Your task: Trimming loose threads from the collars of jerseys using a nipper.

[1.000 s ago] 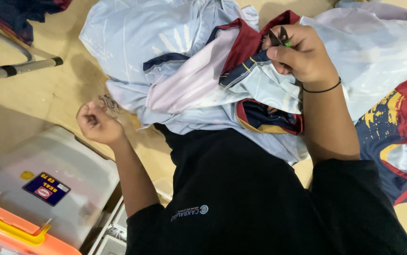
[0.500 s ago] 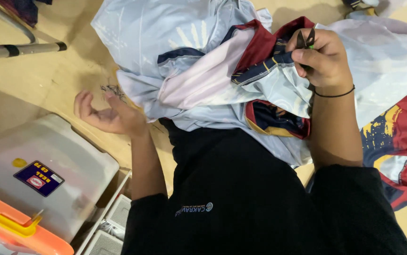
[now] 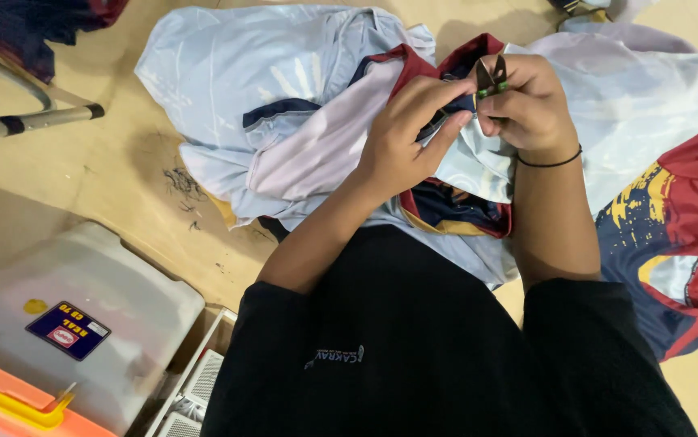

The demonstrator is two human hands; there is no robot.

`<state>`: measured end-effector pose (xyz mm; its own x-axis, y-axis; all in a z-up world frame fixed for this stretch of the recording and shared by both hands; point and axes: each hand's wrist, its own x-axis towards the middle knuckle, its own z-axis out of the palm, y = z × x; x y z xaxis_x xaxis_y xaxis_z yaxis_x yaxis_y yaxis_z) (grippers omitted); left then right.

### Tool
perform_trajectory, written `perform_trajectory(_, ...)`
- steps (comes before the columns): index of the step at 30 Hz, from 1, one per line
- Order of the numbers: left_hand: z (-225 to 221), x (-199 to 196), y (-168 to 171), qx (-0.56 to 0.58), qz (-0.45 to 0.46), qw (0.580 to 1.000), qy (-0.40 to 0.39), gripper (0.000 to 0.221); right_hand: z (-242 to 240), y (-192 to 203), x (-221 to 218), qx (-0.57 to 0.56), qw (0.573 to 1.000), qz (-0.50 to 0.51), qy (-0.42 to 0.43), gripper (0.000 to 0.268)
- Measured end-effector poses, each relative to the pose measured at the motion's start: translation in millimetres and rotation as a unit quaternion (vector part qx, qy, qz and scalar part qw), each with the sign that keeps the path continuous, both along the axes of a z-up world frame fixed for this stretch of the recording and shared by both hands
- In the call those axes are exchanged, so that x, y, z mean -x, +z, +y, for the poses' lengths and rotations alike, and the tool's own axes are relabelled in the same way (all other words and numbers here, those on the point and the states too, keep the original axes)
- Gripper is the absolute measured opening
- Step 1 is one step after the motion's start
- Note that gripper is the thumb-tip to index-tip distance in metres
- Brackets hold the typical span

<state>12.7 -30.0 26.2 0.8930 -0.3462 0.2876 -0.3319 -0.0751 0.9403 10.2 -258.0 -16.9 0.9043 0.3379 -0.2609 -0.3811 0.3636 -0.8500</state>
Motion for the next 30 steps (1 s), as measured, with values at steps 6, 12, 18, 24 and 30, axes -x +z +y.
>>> perform_trajectory(6,-1.8,-9.6,5.7,-0.011,-0.034,0.999,0.009,0.024,0.7,-1.5,-1.8,-0.017,0.999,-0.026,0.025,0.027)
perform_trajectory(12,17.2,-9.7,10.0,-0.03,-0.035,0.998,0.039,0.011,-0.8,2.3,1.5,0.001,0.998,-0.057,0.04,0.029)
perform_trajectory(18,144.7,21.1,-0.8,0.04,0.066,0.972,0.221,0.004,-8.6,0.3,5.2,0.045,0.995,-0.094,0.007,0.025)
perform_trajectory(24,369.1,98.8,-99.5,0.023,0.157,0.826,0.54,0.013,11.7,42.7,-15.6,0.133,0.963,-0.234,0.024,0.022)
perform_trajectory(30,354.6,121.6,-137.3,0.056,0.153,0.744,0.648,0.029,7.3,26.2,-8.9,0.092,0.977,-0.176,0.082,0.015)
